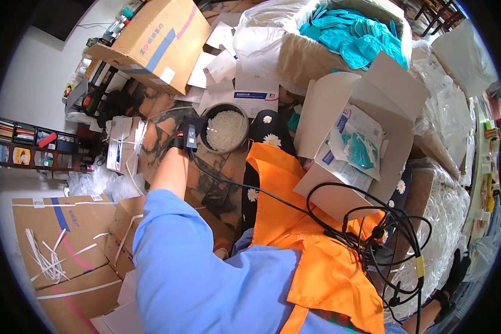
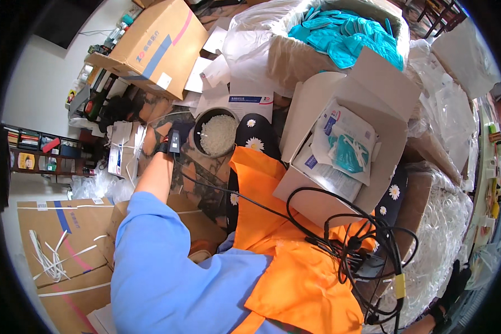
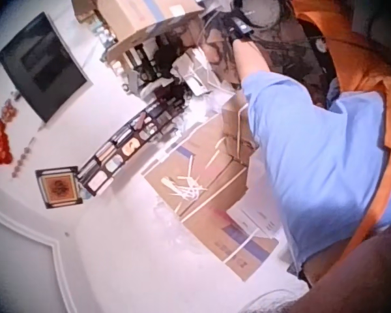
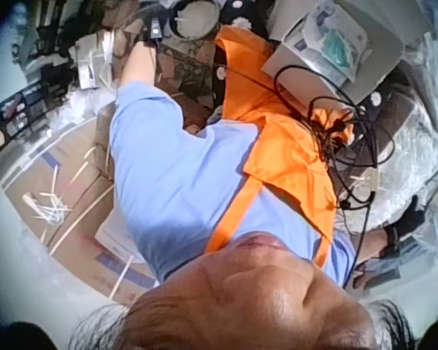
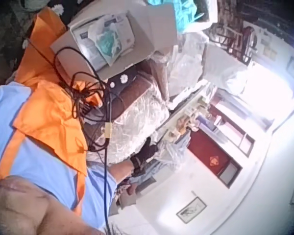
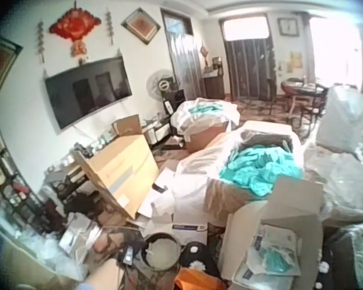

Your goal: Packing medical/protective masks from a large bin into individual boxes.

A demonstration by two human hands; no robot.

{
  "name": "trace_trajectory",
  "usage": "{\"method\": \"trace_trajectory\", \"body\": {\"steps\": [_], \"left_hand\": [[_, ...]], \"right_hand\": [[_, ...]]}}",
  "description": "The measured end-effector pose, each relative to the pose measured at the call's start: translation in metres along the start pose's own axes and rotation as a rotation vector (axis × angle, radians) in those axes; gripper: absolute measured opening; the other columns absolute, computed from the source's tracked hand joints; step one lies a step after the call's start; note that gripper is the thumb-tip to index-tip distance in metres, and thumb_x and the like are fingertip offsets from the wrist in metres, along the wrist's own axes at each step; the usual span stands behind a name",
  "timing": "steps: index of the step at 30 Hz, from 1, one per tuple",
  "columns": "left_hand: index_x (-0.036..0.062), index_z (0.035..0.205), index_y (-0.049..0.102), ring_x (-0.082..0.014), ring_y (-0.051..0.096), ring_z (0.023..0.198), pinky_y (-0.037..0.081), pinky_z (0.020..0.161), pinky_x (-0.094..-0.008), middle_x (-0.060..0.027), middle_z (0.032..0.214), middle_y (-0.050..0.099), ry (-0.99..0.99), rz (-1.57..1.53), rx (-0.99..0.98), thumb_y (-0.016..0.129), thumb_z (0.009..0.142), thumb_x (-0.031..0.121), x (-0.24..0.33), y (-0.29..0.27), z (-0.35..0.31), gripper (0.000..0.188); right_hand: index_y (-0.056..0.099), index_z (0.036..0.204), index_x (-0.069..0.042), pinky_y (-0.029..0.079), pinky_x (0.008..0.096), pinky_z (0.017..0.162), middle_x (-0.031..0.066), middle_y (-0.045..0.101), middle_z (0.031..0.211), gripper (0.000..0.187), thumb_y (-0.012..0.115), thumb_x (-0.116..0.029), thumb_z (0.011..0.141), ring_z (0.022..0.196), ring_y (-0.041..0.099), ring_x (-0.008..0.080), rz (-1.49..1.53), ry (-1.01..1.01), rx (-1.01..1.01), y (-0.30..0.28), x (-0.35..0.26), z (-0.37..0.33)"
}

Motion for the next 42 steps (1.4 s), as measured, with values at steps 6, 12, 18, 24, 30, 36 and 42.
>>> {"method": "trace_trajectory", "body": {"steps": [6,12,18,24,30,36,42], "left_hand": [[0.0070,0.089,0.062,-0.0167,0.064,0.065,0.048,0.049,-0.0306,-0.0082,0.080,0.065,-0.346,-1.384,0.065,0.053,0.090,0.018,-0.016,0.002,0.026,0.015],[0.0039,0.096,0.066,-0.0083,0.051,0.055,0.044,0.051,-0.0232,0.0000,0.070,0.060,-0.194,-1.218,0.271,0.053,0.094,0.017,0.195,-0.134,0.063,0.019],[0.0039,0.095,0.066,-0.0283,0.064,0.083,0.052,0.073,-0.0352,-0.0132,0.095,0.063,0.727,-0.392,0.332,0.063,0.081,0.013,0.426,-0.194,0.048,0.016],[0.0058,0.095,0.063,-0.0306,0.063,0.087,0.050,0.077,-0.0406,-0.0146,0.091,0.064,0.698,0.161,0.101,0.064,0.078,0.017,0.483,-0.122,0.040,0.020],[0.0069,0.092,0.061,-0.0301,0.065,0.079,0.052,0.069,-0.0405,-0.0138,0.088,0.062,0.562,0.153,0.161,0.058,0.080,0.012,0.478,-0.089,0.048,0.014],[0.0073,0.090,0.062,-0.0304,0.066,0.077,0.052,0.064,-0.0406,-0.0147,0.085,0.064,0.507,-0.026,0.192,0.055,0.084,0.014,0.478,-0.103,0.054,0.012],[0.0045,0.090,0.065,-0.0284,0.066,0.076,0.051,0.063,-0.0355,-0.0148,0.084,0.066,0.447,-0.549,0.303,0.057,0.091,0.025,0.474,-0.153,0.042,0.021]], "right_hand": [[0.055,0.117,0.003,0.039,0.0362,0.101,0.0195,0.055,0.125,0.039,0.066,-0.017,0.085,0.117,0.052,0.0285,0.195,-0.164,0.055,-0.011,0.018,-0.013],[0.060,0.104,0.002,0.044,0.0364,0.094,0.0168,0.061,0.111,0.023,0.064,-0.008,0.084,0.106,0.058,0.0259,-0.002,-0.582,0.468,-0.069,-0.097,-0.036],[0.063,0.094,0.000,0.048,0.0322,0.080,0.0109,0.065,0.094,0.017,0.066,0.002,0.078,0.086,0.060,0.0229,0.626,-0.876,0.228,-0.075,-0.307,-0.072],[0.063,0.102,-0.001,0.050,0.0421,0.081,0.0186,0.063,0.099,0.039,0.075,-0.014,0.067,0.093,0.063,0.0356,0.540,-1.231,-0.193,-0.031,-0.493,-0.148],[0.055,0.117,-0.003,0.050,0.0445,0.085,0.0218,0.061,0.107,0.066,0.082,-0.020,0.059,0.099,0.061,0.0385,0.189,-1.124,-0.518,0.072,-0.514,-0.151],[0.063,0.104,-0.005,0.052,0.0450,0.074,0.0209,0.067,0.091,0.028,0.061,-0.005,0.076,0.086,0.065,0.0374,0.347,-0.938,-0.266,0.061,-0.495,-0.126],[0.064,0.104,-0.004,0.052,0.0345,0.073,0.0156,0.068,0.087,0.029,0.070,-0.010,0.077,0.084,0.068,0.0259,1.056,-0.654,-0.264,0.015,-0.459,-0.121]]}}
Point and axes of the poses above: each hand's wrist, its own z-axis towards the middle knuckle, its own y-axis out of the palm, x = y × z, the point moved 6 cm from there along z, towards the middle knuckle
